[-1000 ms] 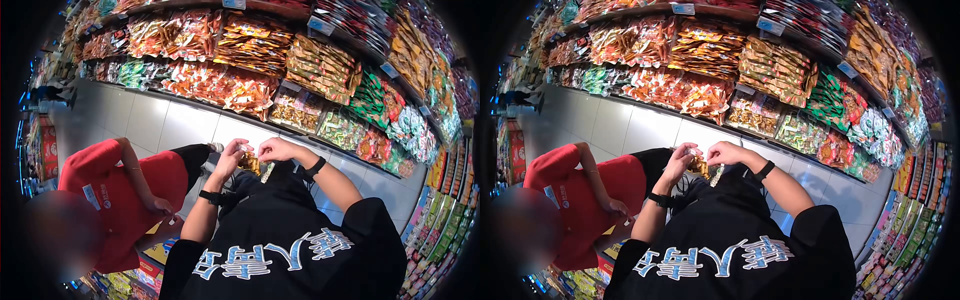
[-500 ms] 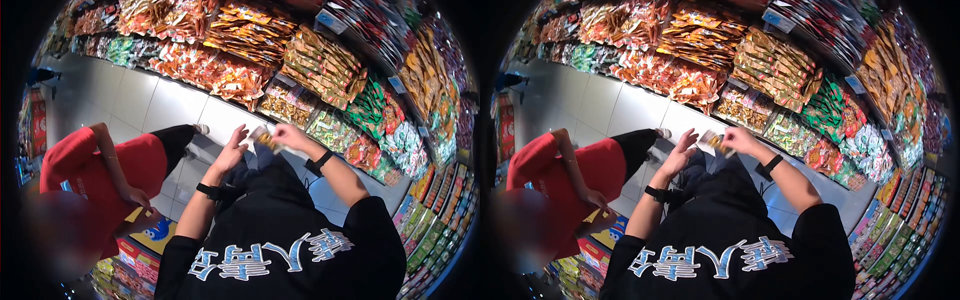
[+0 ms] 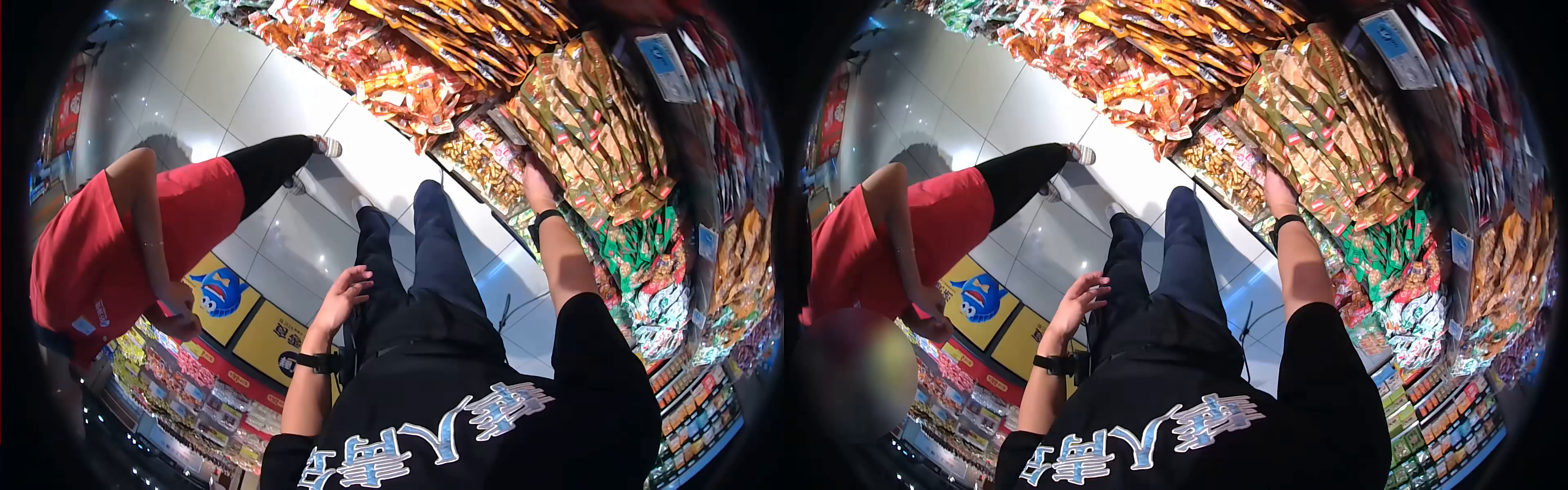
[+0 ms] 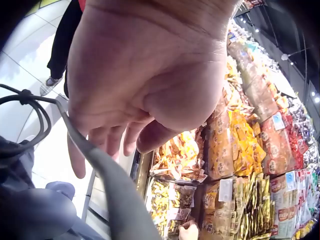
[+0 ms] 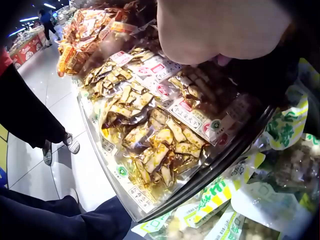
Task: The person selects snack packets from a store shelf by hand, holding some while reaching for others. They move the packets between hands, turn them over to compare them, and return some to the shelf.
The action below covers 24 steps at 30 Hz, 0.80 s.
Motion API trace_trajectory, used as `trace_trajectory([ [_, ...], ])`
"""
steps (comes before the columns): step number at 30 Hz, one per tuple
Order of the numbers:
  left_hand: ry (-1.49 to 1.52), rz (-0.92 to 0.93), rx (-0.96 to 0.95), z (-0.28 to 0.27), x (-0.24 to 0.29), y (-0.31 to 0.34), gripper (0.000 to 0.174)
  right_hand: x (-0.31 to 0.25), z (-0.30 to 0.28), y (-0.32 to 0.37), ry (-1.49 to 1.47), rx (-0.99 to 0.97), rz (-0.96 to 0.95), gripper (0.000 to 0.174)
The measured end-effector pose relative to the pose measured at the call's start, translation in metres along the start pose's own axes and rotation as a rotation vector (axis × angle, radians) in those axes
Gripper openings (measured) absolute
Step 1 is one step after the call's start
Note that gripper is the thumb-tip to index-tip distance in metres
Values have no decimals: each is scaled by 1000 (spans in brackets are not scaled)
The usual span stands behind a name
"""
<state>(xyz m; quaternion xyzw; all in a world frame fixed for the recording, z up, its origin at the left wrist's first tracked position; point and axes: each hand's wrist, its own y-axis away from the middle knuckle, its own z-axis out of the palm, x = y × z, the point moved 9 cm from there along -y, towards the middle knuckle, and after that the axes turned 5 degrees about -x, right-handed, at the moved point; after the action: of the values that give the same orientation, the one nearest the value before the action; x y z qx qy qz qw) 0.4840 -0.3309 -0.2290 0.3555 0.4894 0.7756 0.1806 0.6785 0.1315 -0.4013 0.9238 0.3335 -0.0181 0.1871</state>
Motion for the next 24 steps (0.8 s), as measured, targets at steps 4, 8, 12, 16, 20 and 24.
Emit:
trace_trajectory([
  [4, 37, -6, 20, -2, -13, 4, 36, -8, -9, 4, -78, -308, 280, 38],
  [8, 19, 25, 30, -4, -14, 9, 37, 24, 20, -16, -74, -31, 271, 37],
  [12, 0, 70, 40, -17, -18, 22, 38, 4, -4, -12, -106, -185, 367, 44],
  [16, 13, 140, 50, -40, -20, 42, 39, -28, -11, 17, -86, -56, 257, 32],
  [20, -12, 236, 17, -66, -24, 70, 37, -82, -1, 88, -177, -41, 22, 24],
  [24, -25, 356, 2, -99, -33, 110, 37, -127, 40, 173, -317, -351, -41, 25],
])
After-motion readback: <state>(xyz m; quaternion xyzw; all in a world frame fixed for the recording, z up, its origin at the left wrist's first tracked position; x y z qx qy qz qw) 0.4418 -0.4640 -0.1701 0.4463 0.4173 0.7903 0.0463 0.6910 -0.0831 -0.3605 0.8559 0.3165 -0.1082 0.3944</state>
